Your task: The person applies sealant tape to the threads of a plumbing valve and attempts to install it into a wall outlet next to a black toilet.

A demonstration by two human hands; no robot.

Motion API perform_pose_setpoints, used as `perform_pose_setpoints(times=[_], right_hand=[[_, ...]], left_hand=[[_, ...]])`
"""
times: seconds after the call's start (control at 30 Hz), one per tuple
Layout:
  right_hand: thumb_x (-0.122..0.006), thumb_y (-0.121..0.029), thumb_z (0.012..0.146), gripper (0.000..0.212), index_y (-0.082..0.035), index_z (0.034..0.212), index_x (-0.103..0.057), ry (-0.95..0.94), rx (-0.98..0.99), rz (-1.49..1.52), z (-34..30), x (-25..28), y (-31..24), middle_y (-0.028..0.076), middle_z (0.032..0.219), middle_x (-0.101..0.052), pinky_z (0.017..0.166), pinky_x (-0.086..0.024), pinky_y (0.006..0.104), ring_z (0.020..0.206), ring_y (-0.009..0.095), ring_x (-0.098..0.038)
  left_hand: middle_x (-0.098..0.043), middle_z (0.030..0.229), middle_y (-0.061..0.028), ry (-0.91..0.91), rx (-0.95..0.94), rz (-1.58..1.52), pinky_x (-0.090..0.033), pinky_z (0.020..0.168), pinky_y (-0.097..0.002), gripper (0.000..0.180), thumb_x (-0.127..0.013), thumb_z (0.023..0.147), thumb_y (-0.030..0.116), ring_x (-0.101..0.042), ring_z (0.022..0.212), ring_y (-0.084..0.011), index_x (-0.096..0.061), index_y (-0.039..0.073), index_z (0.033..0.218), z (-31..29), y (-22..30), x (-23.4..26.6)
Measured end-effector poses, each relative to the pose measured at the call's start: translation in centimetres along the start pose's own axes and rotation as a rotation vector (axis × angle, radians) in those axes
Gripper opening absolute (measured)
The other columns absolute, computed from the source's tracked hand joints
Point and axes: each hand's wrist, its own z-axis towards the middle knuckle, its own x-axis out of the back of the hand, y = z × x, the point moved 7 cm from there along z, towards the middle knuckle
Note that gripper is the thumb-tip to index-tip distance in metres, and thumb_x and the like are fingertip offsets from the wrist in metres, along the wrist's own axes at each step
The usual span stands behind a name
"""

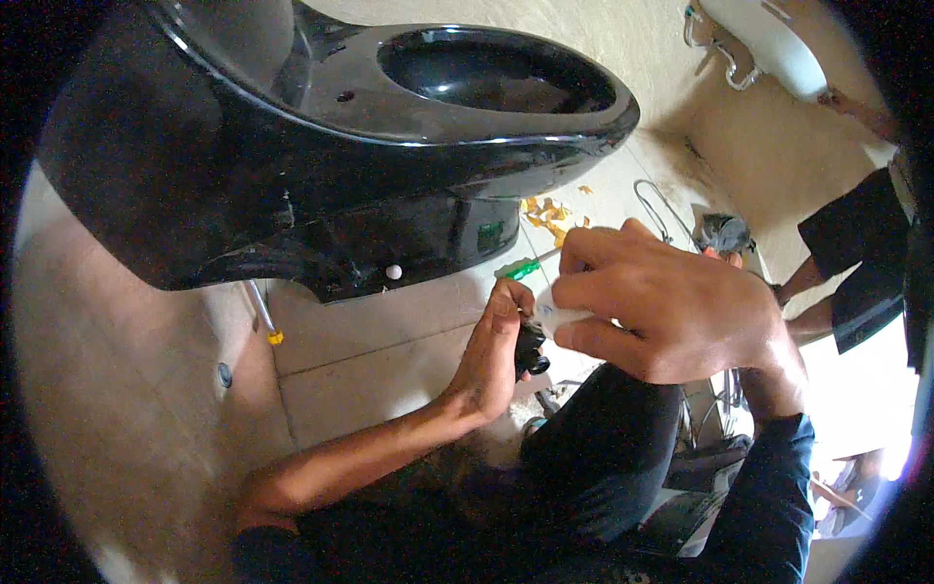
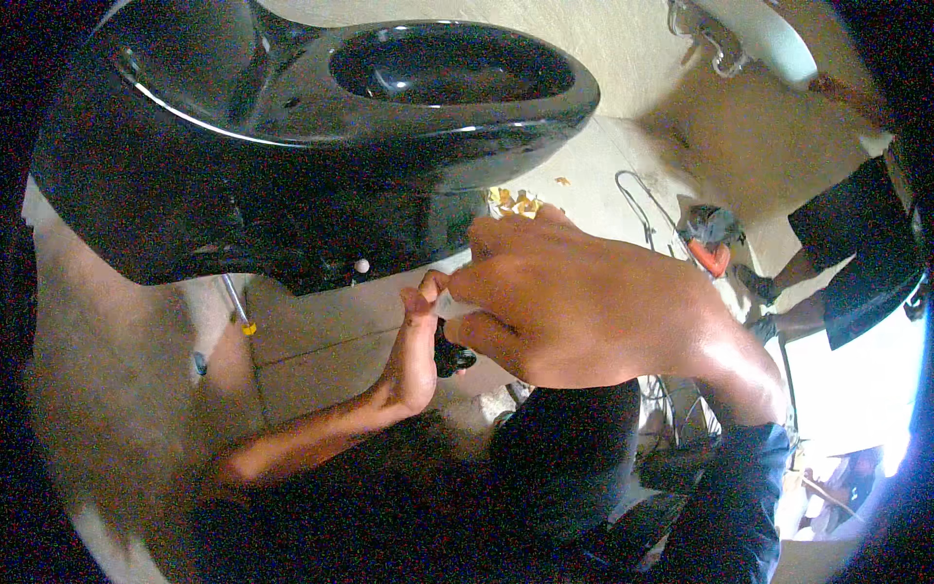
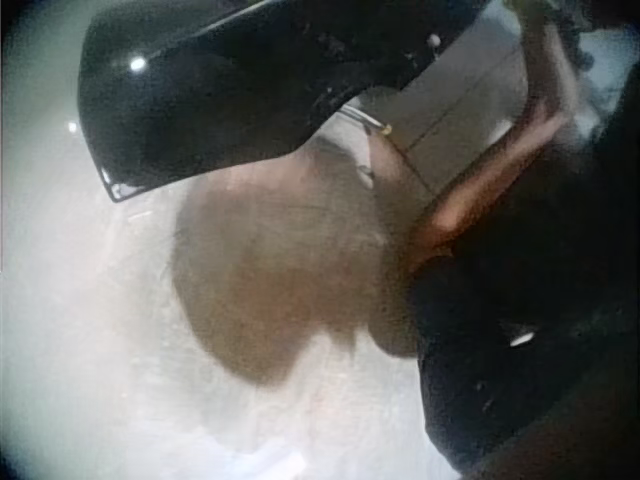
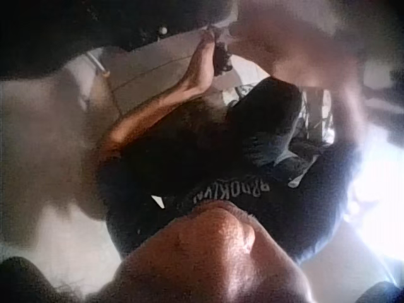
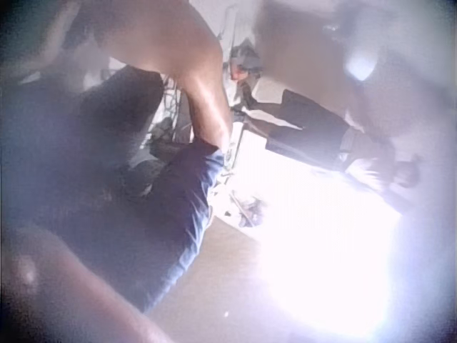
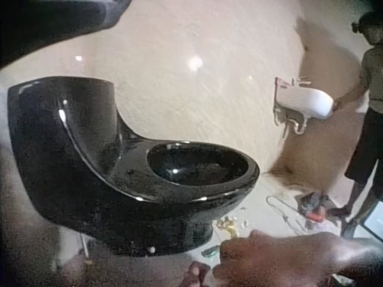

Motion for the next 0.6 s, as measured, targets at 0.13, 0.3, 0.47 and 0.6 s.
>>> perform_pose_setpoints(times=[0.13, 0.3, 0.47, 0.6], right_hand=[[-0.052, -0.027, 0.092, 0.027, -0.002, 0.093, -0.061, -0.011, -0.028, -0.109, -0.2, 1.4, -0.8, 0.018, 0.096, -0.052, 0.082, -0.038, 0.0460, 0.094, 0.036, -0.051], [-0.051, -0.027, 0.094, 0.027, -0.002, 0.097, -0.060, -0.031, -0.077, -0.039, -1.8, 1.0, 1.2, 0.019, 0.098, -0.050, 0.083, -0.038, 0.0470, 0.095, 0.037, -0.051], [-0.055, -0.021, 0.090, 0.026, 0.003, 0.098, -0.058, 0.073, -0.031, 0.320, -2.8, 0.4, 1.5, 0.018, 0.104, -0.051, 0.083, -0.040, 0.0406, 0.094, 0.032, -0.051], [-0.056, -0.025, 0.090, 0.030, 0.004, 0.099, -0.058, 0.117, -0.020, 0.302, -2.8, -0.5, 2.0, 0.020, 0.105, -0.052, 0.083, -0.040, 0.0413, 0.096, 0.034, -0.051]], left_hand=[[-0.043, 0.088, -0.0012, 0.025, -0.038, -0.067, -0.037, 0.062, -0.0236, 0.048, -0.036, 0.094, 0.056, -0.041, 0.072, -0.0075, -0.038, 0.010, 0.109, 0.8, 2.2, -0.2], [-0.043, 0.083, -0.0010, -0.221, -0.368, -0.237, -0.035, 0.064, -0.0222, 0.067, -0.041, 0.092, 0.062, -0.041, 0.072, -0.0059, -0.037, 0.004, 0.124, -0.1, 6.0, 0.0], [-0.054, 0.067, -0.0009, -0.361, -0.253, -0.070, -0.040, 0.054, -0.0215, 0.077, -0.025, 0.093, 0.066, -0.051, 0.059, -0.0065, -0.054, -0.003, 0.114, -0.7, 7.3, -0.3], [-0.057, 0.063, -0.0021, -0.219, -0.161, 0.145, -0.039, 0.049, -0.0224, 0.031, -0.051, 0.095, 0.030, -0.053, 0.054, -0.0066, -0.056, -0.001, 0.102, -1.3, 9.5, -0.7]])
